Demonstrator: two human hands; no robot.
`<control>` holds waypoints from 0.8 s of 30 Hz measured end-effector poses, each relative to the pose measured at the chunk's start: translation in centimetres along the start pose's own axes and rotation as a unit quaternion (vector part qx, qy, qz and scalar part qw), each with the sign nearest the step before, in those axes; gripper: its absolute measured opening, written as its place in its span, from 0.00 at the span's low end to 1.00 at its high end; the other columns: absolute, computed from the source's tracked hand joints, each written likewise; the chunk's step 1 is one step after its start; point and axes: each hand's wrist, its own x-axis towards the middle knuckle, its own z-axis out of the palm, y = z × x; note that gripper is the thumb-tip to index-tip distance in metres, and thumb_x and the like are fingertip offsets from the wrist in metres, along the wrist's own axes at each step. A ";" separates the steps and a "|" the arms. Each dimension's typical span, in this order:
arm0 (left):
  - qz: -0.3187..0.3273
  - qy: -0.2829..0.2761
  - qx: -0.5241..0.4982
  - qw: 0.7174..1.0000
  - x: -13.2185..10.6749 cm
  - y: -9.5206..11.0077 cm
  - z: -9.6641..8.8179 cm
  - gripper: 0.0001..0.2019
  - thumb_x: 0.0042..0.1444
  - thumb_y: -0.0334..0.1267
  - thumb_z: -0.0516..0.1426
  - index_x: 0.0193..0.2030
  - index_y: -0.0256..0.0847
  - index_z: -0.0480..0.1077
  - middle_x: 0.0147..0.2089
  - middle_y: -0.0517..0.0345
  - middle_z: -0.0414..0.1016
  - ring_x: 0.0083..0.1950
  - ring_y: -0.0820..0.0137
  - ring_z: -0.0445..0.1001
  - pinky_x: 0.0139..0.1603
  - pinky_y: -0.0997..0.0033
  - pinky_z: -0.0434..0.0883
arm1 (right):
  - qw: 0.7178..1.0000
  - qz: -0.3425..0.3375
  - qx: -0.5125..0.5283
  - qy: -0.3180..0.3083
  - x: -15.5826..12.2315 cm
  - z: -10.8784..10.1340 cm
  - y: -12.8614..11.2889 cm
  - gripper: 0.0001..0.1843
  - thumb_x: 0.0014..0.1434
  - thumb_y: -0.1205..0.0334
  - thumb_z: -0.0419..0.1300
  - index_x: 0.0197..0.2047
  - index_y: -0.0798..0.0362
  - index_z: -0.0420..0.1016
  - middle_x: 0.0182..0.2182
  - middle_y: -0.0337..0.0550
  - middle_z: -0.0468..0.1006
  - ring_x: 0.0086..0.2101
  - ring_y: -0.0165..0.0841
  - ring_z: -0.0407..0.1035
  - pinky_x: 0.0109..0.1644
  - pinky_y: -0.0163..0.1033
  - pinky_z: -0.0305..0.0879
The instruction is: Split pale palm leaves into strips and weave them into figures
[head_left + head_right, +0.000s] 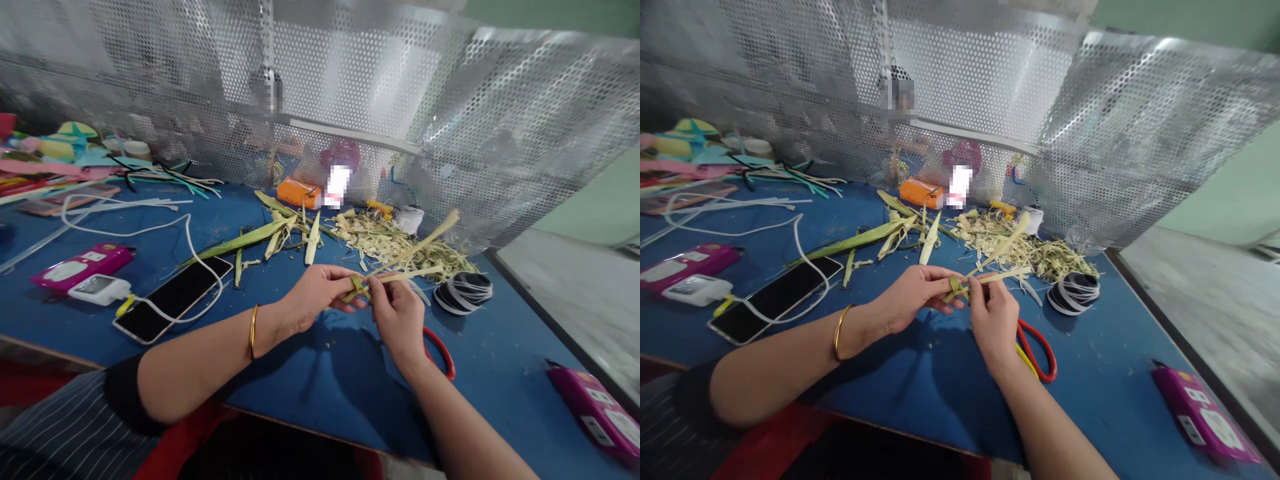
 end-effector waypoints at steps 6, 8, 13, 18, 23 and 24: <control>-0.001 -0.043 -0.039 0.998 -0.2 -0.1 0.1 0.15 0.48 0.24 0.54 0.39 0.35 0.79 0.33 0.53 0.78 0.31 0.72 0.78 0.32 0.74 0.72 | 1.000 0.016 -0.014 0.011 0.3 -0.2 -0.2 0.16 0.60 0.54 0.56 0.25 0.52 0.71 0.16 0.36 0.69 0.17 0.29 0.62 0.24 0.35 0.58; 0.007 -0.047 -0.041 0.998 -0.3 -0.1 0.1 0.16 0.46 0.23 0.55 0.40 0.35 0.79 0.33 0.53 0.78 0.32 0.72 0.78 0.33 0.74 0.73 | 0.999 0.016 -0.025 0.017 0.3 -0.2 -0.1 0.16 0.59 0.54 0.56 0.24 0.52 0.71 0.16 0.36 0.69 0.18 0.30 0.62 0.25 0.35 0.58; 0.032 0.018 0.008 0.999 -0.3 -0.7 0.7 0.09 0.46 0.30 0.64 0.37 0.36 0.78 0.29 0.56 0.76 0.29 0.73 0.75 0.28 0.76 0.71 | 0.999 0.042 0.003 0.003 0.2 0.0 -0.2 0.15 0.59 0.53 0.57 0.24 0.52 0.71 0.17 0.36 0.71 0.18 0.30 0.64 0.25 0.35 0.60; 0.061 0.102 0.005 0.993 0.1 -0.8 0.6 0.06 0.52 0.31 0.59 0.35 0.35 0.77 0.31 0.54 0.77 0.25 0.75 0.73 0.19 0.78 0.64 | 0.979 0.134 0.135 -0.070 -0.1 -0.1 -0.9 0.17 0.59 0.48 0.57 0.30 0.53 0.70 0.17 0.37 0.73 0.14 0.31 0.64 0.19 0.35 0.61; 0.069 0.154 -0.014 0.986 0.7 -0.1 -0.5 0.06 0.48 0.30 0.61 0.34 0.34 0.77 0.34 0.52 0.79 0.24 0.78 0.71 0.16 0.81 0.59 | 0.960 0.052 0.189 -0.200 -0.5 -1.1 -0.9 0.09 0.64 0.55 0.53 0.40 0.52 0.67 0.31 0.44 0.81 0.23 0.33 0.74 0.27 0.37 0.72; 0.069 0.157 -0.012 0.985 0.8 -0.1 -0.7 0.06 0.47 0.30 0.62 0.34 0.35 0.77 0.34 0.52 0.78 0.24 0.78 0.71 0.16 0.81 0.58 | 0.962 0.002 0.164 -0.220 -0.5 -1.3 -0.9 0.09 0.65 0.58 0.52 0.45 0.52 0.67 0.34 0.45 0.81 0.26 0.33 0.75 0.31 0.38 0.73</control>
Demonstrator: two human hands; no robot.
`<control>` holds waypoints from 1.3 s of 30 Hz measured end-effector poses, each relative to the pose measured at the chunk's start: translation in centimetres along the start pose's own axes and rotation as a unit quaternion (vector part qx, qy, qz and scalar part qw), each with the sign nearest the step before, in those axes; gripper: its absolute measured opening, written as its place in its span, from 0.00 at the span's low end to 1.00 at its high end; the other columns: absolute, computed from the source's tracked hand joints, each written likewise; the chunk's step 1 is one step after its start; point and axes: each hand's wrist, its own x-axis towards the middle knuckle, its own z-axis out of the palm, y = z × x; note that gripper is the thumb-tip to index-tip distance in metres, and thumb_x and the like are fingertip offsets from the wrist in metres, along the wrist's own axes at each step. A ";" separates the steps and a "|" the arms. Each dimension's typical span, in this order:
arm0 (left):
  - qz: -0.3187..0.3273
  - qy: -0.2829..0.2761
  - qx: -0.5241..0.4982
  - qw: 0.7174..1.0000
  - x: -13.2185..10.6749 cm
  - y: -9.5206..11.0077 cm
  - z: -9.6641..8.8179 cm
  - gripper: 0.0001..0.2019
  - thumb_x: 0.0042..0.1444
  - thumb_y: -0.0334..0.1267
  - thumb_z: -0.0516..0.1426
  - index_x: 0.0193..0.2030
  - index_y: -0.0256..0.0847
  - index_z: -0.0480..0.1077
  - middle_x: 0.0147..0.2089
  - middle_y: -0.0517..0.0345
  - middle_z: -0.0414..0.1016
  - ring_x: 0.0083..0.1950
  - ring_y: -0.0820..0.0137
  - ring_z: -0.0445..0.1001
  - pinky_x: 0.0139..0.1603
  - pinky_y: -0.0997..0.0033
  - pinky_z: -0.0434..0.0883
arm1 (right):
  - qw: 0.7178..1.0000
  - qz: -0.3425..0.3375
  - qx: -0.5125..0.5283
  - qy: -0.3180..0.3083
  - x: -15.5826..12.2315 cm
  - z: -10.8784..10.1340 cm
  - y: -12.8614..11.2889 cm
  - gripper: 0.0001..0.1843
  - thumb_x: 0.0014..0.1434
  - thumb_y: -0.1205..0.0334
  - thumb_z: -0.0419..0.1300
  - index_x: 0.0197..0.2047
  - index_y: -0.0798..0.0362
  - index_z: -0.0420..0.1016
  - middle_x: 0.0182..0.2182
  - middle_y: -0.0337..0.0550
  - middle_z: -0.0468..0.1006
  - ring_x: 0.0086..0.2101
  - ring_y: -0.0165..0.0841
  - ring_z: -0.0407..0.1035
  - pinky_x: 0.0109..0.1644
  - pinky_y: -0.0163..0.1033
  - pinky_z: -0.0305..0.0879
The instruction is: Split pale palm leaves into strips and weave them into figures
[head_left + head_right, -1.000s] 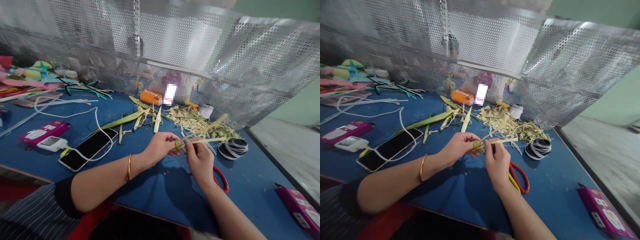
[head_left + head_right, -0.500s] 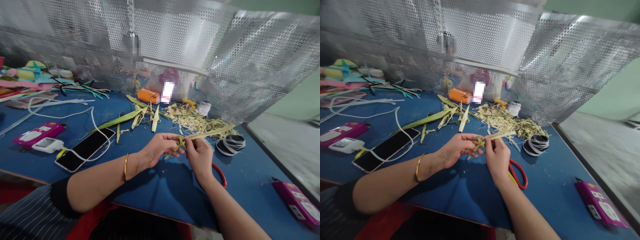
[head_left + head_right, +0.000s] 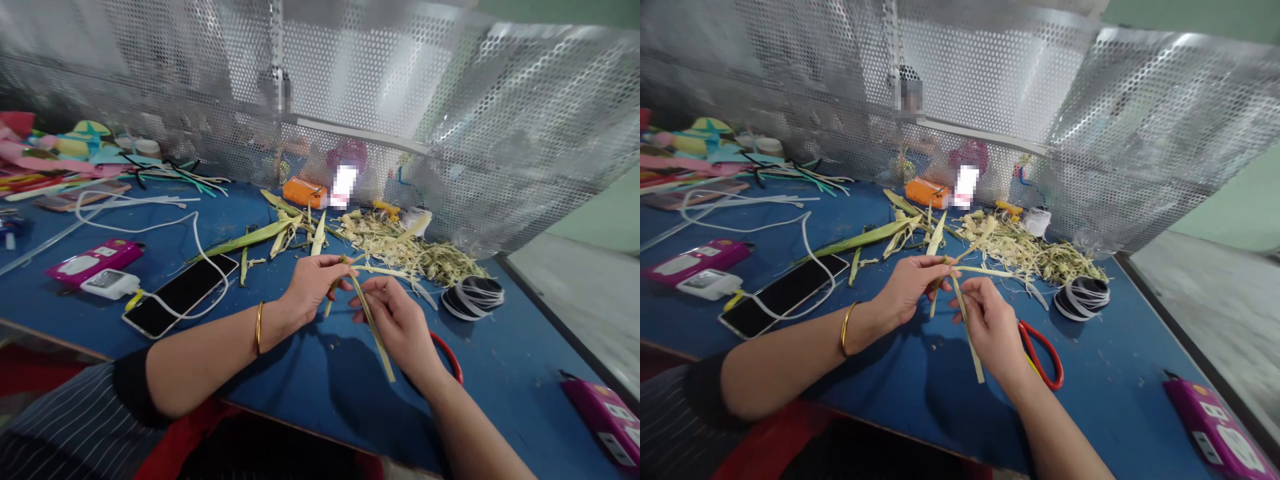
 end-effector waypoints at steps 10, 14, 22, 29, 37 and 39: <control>0.022 -0.074 0.094 0.993 -1.1 -0.5 0.6 0.09 0.48 0.31 0.59 0.36 0.36 0.80 0.20 0.62 0.71 0.18 0.80 0.62 0.15 0.81 0.55 | 0.799 -0.402 -0.429 0.127 0.2 -0.6 -0.7 0.11 0.61 0.72 0.58 0.44 0.50 0.76 0.37 0.45 0.80 0.40 0.36 0.75 0.47 0.42 0.68; 0.026 -0.133 0.117 0.984 -1.4 -0.6 0.5 0.10 0.50 0.32 0.58 0.37 0.38 0.81 0.25 0.60 0.76 0.20 0.79 0.65 0.16 0.81 0.55 | 0.782 -0.352 -0.488 0.163 0.3 -0.6 -1.0 0.10 0.62 0.73 0.55 0.41 0.51 0.74 0.41 0.46 0.80 0.47 0.37 0.72 0.58 0.47 0.60; 0.006 -0.190 0.141 0.972 -1.4 -0.3 0.4 0.12 0.53 0.35 0.57 0.42 0.37 0.78 0.33 0.54 0.79 0.24 0.77 0.69 0.18 0.80 0.57 | 0.873 -0.158 -0.425 0.182 0.6 -0.9 -0.3 0.17 0.66 0.59 0.52 0.24 0.51 0.65 0.19 0.36 0.67 0.22 0.30 0.61 0.31 0.36 0.55; 0.013 -0.139 0.137 0.981 -1.6 -0.9 0.8 0.07 0.53 0.36 0.59 0.39 0.38 0.69 0.30 0.56 0.78 0.23 0.75 0.72 0.18 0.80 0.59 | 0.969 0.037 -0.199 0.146 1.1 -0.7 0.7 0.21 0.62 0.53 0.54 0.20 0.51 0.59 0.14 0.30 0.59 0.19 0.27 0.54 0.24 0.33 0.49; 0.043 -0.148 0.112 0.982 -1.4 -1.3 0.7 0.07 0.53 0.36 0.59 0.38 0.42 0.64 0.27 0.63 0.74 0.24 0.75 0.74 0.17 0.81 0.59 | 0.974 0.098 -0.164 0.123 1.4 -0.6 0.7 0.21 0.62 0.52 0.53 0.20 0.50 0.61 0.12 0.32 0.64 0.17 0.28 0.58 0.24 0.34 0.51; 0.043 -0.147 0.122 0.981 -1.4 -1.4 0.8 0.10 0.52 0.37 0.61 0.37 0.42 0.64 0.24 0.65 0.72 0.24 0.74 0.74 0.16 0.82 0.59 | 0.974 0.107 -0.158 0.119 1.4 -0.6 0.6 0.20 0.61 0.52 0.53 0.20 0.50 0.62 0.11 0.32 0.64 0.17 0.28 0.57 0.24 0.34 0.50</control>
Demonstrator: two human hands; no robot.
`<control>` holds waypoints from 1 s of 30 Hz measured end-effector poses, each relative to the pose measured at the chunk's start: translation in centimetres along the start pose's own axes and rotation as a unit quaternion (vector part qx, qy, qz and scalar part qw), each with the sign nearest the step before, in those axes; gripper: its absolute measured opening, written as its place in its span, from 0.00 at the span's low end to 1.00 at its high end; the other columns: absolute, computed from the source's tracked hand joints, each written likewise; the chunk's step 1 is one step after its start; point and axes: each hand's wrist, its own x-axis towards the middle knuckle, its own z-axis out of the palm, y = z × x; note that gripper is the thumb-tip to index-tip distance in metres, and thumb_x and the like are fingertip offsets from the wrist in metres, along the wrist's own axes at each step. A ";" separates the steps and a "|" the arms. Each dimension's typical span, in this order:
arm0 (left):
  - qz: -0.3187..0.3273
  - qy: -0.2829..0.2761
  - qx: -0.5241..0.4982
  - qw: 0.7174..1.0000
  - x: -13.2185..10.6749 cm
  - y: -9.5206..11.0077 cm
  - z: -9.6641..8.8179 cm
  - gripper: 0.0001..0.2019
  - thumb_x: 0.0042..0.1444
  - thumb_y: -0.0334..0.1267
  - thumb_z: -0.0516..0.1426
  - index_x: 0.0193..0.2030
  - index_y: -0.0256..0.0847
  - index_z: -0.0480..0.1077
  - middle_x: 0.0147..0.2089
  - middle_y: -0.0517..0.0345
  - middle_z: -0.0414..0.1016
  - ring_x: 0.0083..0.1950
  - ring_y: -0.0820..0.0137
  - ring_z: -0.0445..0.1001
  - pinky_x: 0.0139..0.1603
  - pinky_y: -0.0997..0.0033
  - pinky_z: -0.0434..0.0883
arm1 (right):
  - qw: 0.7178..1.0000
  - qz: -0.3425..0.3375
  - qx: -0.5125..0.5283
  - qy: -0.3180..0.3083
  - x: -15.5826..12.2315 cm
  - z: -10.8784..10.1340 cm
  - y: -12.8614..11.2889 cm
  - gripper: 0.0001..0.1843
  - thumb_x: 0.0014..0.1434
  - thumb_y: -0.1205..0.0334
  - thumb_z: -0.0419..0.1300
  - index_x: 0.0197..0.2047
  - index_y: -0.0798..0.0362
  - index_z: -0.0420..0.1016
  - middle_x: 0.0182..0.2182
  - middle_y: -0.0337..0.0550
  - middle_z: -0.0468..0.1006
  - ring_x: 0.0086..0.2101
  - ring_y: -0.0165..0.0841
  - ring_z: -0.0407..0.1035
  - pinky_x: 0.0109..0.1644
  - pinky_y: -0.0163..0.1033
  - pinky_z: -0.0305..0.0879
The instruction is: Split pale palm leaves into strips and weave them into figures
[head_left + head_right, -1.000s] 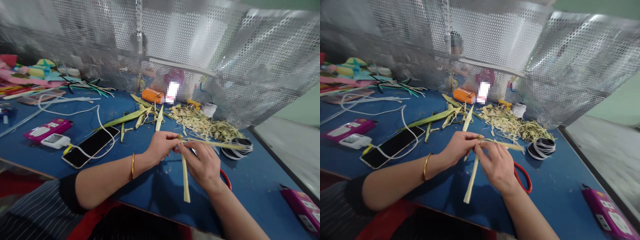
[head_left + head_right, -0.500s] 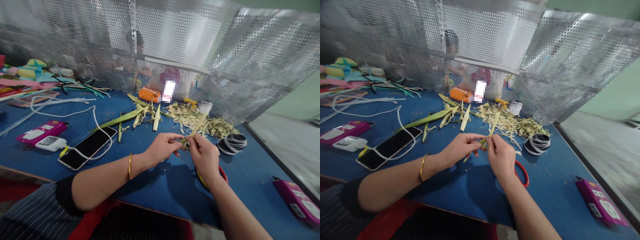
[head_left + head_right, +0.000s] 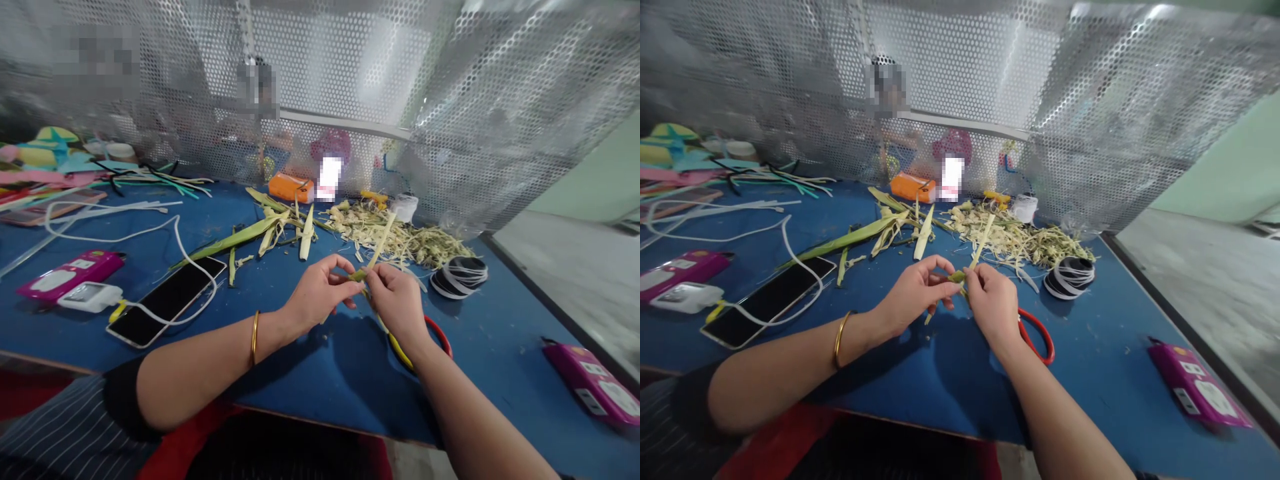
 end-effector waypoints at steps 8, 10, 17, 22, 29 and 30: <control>0.003 0.034 -0.004 0.999 0.1 0.1 0.1 0.08 0.51 0.33 0.61 0.36 0.41 0.66 0.19 0.67 0.69 0.18 0.79 0.67 0.17 0.81 0.56 | 0.998 0.030 0.047 -0.030 0.1 -0.5 -0.4 0.18 0.61 0.47 0.54 0.24 0.49 0.66 0.11 0.32 0.65 0.16 0.29 0.60 0.23 0.35 0.54; -0.024 0.054 -0.032 0.998 0.3 0.4 -0.3 0.09 0.51 0.32 0.61 0.36 0.41 0.65 0.18 0.68 0.67 0.18 0.79 0.66 0.16 0.80 0.55 | 0.988 0.040 0.120 -0.084 0.1 -1.7 -0.5 0.15 0.60 0.46 0.55 0.35 0.50 0.70 0.14 0.32 0.70 0.16 0.30 0.62 0.23 0.35 0.58; -0.093 0.056 -0.092 0.990 1.0 1.3 -1.5 0.11 0.50 0.28 0.61 0.37 0.41 0.63 0.21 0.68 0.69 0.16 0.82 0.62 0.16 0.79 0.50 | 0.915 0.004 0.278 -0.291 0.1 -5.4 -0.3 0.13 0.57 0.55 0.63 0.43 0.52 0.79 0.35 0.45 0.81 0.31 0.33 0.74 0.37 0.38 0.69; -0.131 0.041 -0.103 0.985 1.0 1.2 -1.4 0.08 0.50 0.26 0.60 0.35 0.38 0.66 0.23 0.63 0.72 0.16 0.84 0.57 0.16 0.79 0.48 | 0.949 -0.097 0.286 -0.092 -0.2 -3.7 -0.2 0.09 0.59 0.61 0.63 0.28 0.49 0.80 0.32 0.41 0.80 0.35 0.33 0.72 0.40 0.38 0.66; -0.130 0.030 -0.096 0.986 1.0 1.0 -1.1 0.08 0.48 0.26 0.61 0.32 0.37 0.66 0.22 0.64 0.71 0.15 0.84 0.55 0.16 0.79 0.47 | 0.928 -0.037 0.370 0.006 0.0 -2.6 -0.1 0.08 0.61 0.58 0.59 0.31 0.49 0.76 0.26 0.36 0.73 0.32 0.31 0.68 0.43 0.39 0.63; -0.125 0.036 -0.090 0.987 1.0 1.0 -1.1 0.08 0.48 0.26 0.61 0.32 0.37 0.66 0.22 0.64 0.70 0.15 0.84 0.55 0.16 0.79 0.47 | 0.944 -0.031 0.328 -0.010 -0.1 -2.7 -0.1 0.09 0.60 0.59 0.60 0.29 0.50 0.74 0.24 0.35 0.71 0.30 0.30 0.66 0.41 0.38 0.62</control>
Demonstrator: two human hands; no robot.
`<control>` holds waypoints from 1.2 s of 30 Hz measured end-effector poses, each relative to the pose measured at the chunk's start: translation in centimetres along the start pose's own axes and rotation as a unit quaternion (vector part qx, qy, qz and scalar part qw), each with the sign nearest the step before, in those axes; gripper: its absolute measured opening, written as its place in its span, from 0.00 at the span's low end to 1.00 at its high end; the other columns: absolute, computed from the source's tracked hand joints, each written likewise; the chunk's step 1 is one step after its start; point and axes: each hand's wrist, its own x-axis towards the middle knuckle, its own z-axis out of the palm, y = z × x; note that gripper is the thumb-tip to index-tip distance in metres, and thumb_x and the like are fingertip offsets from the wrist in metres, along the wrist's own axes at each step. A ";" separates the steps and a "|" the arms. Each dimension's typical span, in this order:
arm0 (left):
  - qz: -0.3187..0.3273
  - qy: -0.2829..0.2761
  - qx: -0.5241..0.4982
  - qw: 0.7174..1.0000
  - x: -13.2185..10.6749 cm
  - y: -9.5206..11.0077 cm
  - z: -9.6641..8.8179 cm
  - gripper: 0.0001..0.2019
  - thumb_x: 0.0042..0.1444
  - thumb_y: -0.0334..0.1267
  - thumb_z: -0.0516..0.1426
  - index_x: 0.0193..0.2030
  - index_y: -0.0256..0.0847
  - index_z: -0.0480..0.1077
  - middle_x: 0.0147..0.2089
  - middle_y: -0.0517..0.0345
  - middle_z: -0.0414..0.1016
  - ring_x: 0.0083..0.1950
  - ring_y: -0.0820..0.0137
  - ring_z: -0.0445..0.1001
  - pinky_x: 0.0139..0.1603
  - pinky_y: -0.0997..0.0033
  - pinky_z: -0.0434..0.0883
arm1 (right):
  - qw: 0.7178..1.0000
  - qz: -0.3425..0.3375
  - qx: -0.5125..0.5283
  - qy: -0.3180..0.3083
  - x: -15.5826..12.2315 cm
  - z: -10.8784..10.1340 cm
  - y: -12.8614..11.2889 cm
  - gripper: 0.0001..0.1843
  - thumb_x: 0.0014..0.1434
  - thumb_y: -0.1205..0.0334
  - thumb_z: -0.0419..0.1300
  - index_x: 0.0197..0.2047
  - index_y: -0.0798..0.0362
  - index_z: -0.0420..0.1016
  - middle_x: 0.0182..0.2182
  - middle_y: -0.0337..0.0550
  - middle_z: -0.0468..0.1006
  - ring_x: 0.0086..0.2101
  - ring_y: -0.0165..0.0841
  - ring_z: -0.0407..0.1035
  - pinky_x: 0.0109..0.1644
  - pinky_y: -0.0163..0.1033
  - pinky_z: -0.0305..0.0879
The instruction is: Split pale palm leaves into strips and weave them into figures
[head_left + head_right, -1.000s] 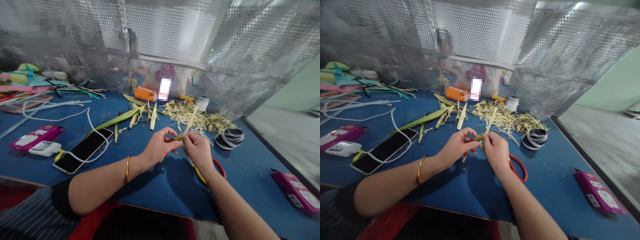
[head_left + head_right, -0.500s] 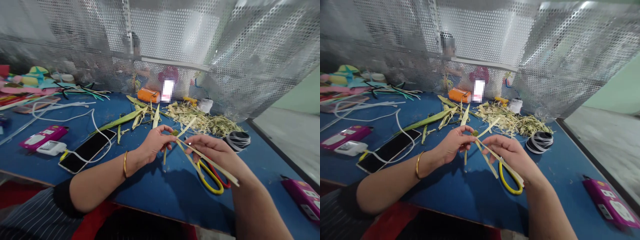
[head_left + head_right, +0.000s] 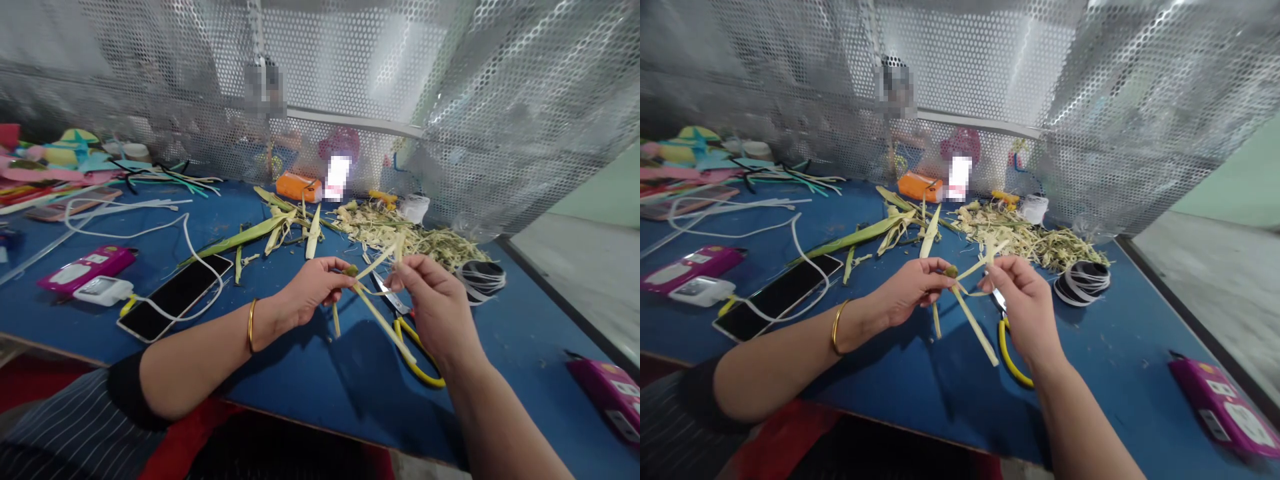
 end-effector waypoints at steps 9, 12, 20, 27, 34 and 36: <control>0.025 0.029 0.024 0.999 0.1 -0.1 0.0 0.10 0.49 0.26 0.61 0.36 0.38 0.65 0.24 0.65 0.71 0.16 0.83 0.59 0.17 0.78 0.51 | 0.959 0.004 -0.272 -0.079 -0.5 0.1 -0.9 0.09 0.54 0.64 0.56 0.23 0.52 0.65 0.22 0.34 0.65 0.27 0.29 0.59 0.33 0.36 0.54; 0.020 0.033 0.028 0.999 0.1 -0.1 0.0 0.09 0.50 0.27 0.61 0.37 0.37 0.66 0.25 0.64 0.72 0.16 0.83 0.60 0.16 0.78 0.52 | 0.951 -0.024 -0.297 -0.086 -0.6 0.2 -0.9 0.08 0.53 0.64 0.55 0.23 0.51 0.64 0.22 0.35 0.66 0.28 0.30 0.60 0.34 0.36 0.55; 0.028 0.019 0.043 0.999 -0.1 -0.3 0.1 0.10 0.49 0.29 0.62 0.38 0.37 0.67 0.23 0.65 0.70 0.16 0.81 0.63 0.16 0.77 0.53 | 0.956 0.030 -0.285 -0.068 -0.4 0.5 -0.9 0.09 0.51 0.62 0.56 0.21 0.51 0.65 0.20 0.36 0.65 0.26 0.30 0.59 0.30 0.36 0.54; 0.020 0.018 0.026 0.999 -0.1 -0.4 0.3 0.08 0.50 0.29 0.62 0.35 0.36 0.66 0.25 0.64 0.69 0.17 0.82 0.62 0.16 0.79 0.54 | 0.974 0.139 -0.170 -0.054 -0.2 0.6 0.0 0.11 0.48 0.58 0.58 0.19 0.52 0.65 0.18 0.34 0.60 0.23 0.28 0.52 0.27 0.35 0.47; 0.035 0.019 0.033 0.999 -0.1 -0.6 0.3 0.07 0.51 0.29 0.62 0.34 0.36 0.66 0.24 0.65 0.68 0.17 0.82 0.63 0.16 0.79 0.55 | 0.980 0.180 -0.077 -0.047 0.0 0.7 0.3 0.08 0.45 0.60 0.59 0.18 0.53 0.68 0.18 0.34 0.65 0.23 0.27 0.55 0.29 0.36 0.48; 0.048 0.021 0.037 0.998 -0.1 -0.6 0.3 0.08 0.51 0.29 0.62 0.34 0.36 0.67 0.24 0.65 0.68 0.17 0.82 0.64 0.16 0.78 0.55 | 0.979 0.191 -0.061 -0.041 0.0 0.8 0.3 0.09 0.45 0.59 0.59 0.18 0.53 0.68 0.18 0.35 0.66 0.23 0.28 0.56 0.29 0.36 0.50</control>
